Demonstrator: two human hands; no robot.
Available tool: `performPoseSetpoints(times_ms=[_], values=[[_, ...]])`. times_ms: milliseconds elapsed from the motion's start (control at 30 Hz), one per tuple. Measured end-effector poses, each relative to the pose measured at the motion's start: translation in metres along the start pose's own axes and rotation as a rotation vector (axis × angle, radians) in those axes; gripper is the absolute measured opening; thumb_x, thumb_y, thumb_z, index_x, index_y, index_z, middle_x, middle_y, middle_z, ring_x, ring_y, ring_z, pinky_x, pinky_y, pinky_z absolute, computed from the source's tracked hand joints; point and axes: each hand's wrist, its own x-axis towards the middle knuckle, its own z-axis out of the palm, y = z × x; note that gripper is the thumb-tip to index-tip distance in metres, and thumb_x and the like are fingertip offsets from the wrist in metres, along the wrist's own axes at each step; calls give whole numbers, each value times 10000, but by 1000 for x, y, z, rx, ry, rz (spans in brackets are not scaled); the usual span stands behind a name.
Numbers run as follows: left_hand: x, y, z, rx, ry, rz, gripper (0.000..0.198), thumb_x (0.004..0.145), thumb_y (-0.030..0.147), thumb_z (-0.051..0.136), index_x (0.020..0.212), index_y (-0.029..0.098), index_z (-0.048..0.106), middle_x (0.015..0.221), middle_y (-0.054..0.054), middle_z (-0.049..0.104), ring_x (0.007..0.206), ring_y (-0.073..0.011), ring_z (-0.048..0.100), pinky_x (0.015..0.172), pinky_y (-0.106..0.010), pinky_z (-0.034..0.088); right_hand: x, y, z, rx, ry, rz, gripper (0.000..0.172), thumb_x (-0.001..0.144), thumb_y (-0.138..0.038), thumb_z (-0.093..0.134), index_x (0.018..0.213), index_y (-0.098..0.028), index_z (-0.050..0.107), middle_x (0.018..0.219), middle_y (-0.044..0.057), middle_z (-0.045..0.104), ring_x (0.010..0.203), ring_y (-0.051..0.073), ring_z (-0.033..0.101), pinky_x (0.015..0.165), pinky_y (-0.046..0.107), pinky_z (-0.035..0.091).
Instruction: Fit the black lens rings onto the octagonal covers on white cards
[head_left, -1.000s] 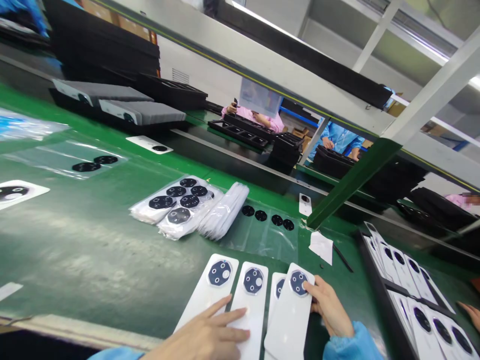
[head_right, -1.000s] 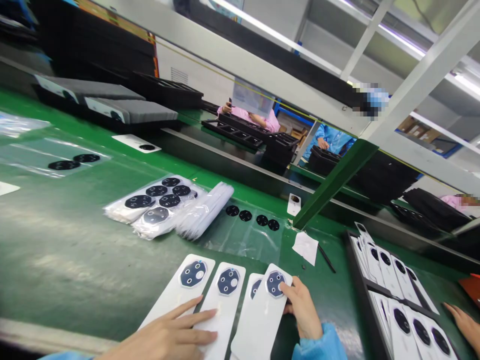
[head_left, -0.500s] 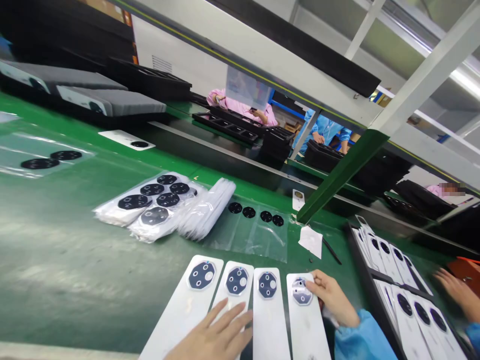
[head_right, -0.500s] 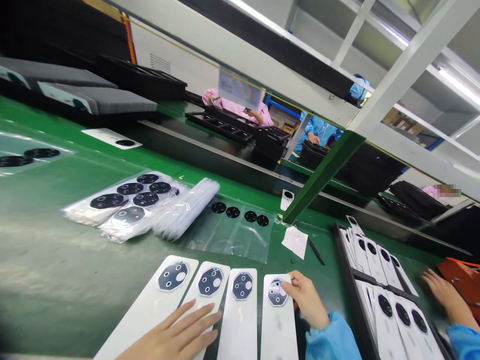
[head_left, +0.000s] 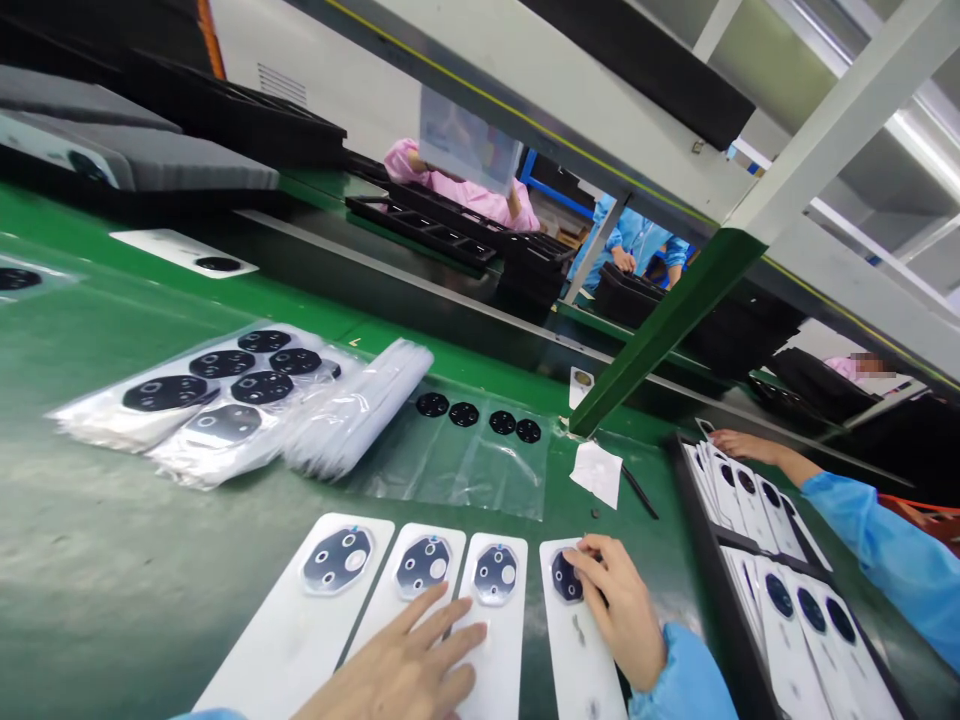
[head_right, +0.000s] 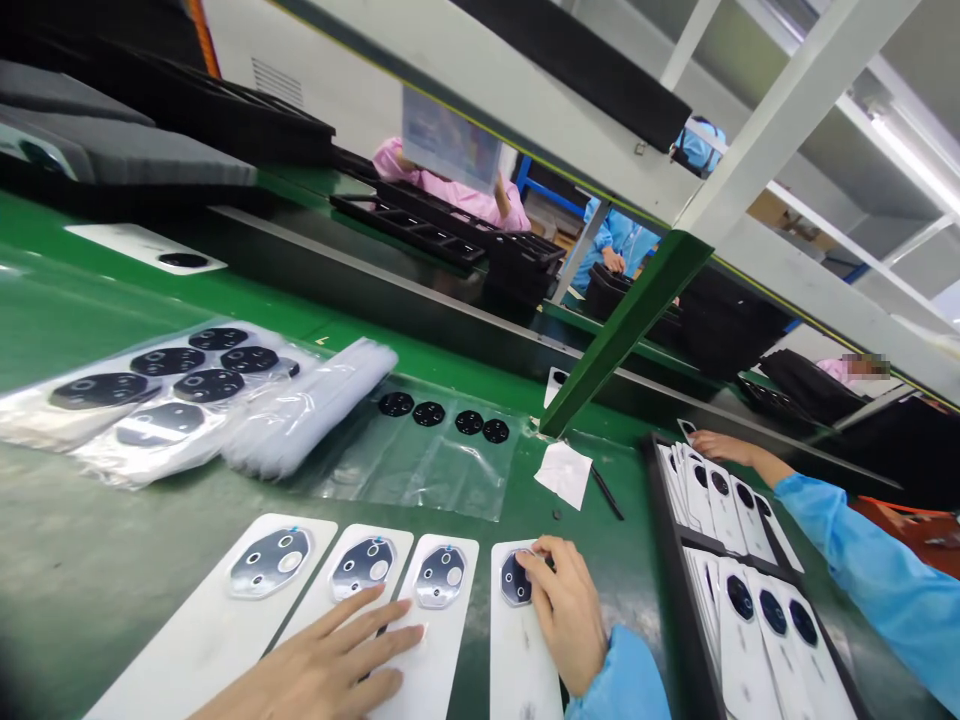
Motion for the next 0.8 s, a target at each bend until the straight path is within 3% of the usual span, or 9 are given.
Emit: performPoseSetpoints(times_ms=[133, 300, 567, 800], values=[[15, 4, 8, 166, 143, -143, 170, 784, 164, 660, 949, 193, 630, 1057, -44, 691, 987, -252, 620, 905, -392, 454, -1, 4, 5, -44, 35, -77, 291, 887, -50, 379, 1061, -193, 565, 992, 101, 561, 870, 203, 556, 704, 339, 521], [28, -4, 15, 366, 190, -69, 172, 856, 120, 522, 1004, 128, 611, 1174, -106, 645, 1011, -275, 618, 841, -388, 495, -3, 5, 7, -102, 59, -121, 296, 879, -41, 386, 1062, -190, 565, 993, 102, 583, 910, 214, 563, 723, 338, 521], [30, 3, 8, 464, 138, -63, 218, 911, 140, 426, 1041, 121, 599, 1124, -75, 661, 1082, -256, 584, 924, -372, 439, -2, 6, 15, -250, 103, -130, 310, 838, -30, 357, 991, -193, 572, 929, 72, 649, 842, 208, 599, 653, 314, 500], [32, -11, 42, 460, 217, -73, 256, 883, 274, 510, 1054, 93, 571, 1136, -121, 637, 1063, -289, 568, 875, -388, 408, -3, 9, 16, -275, 107, -134, 285, 860, -60, 362, 997, -189, 575, 932, 63, 668, 849, 201, 617, 690, 316, 508]])
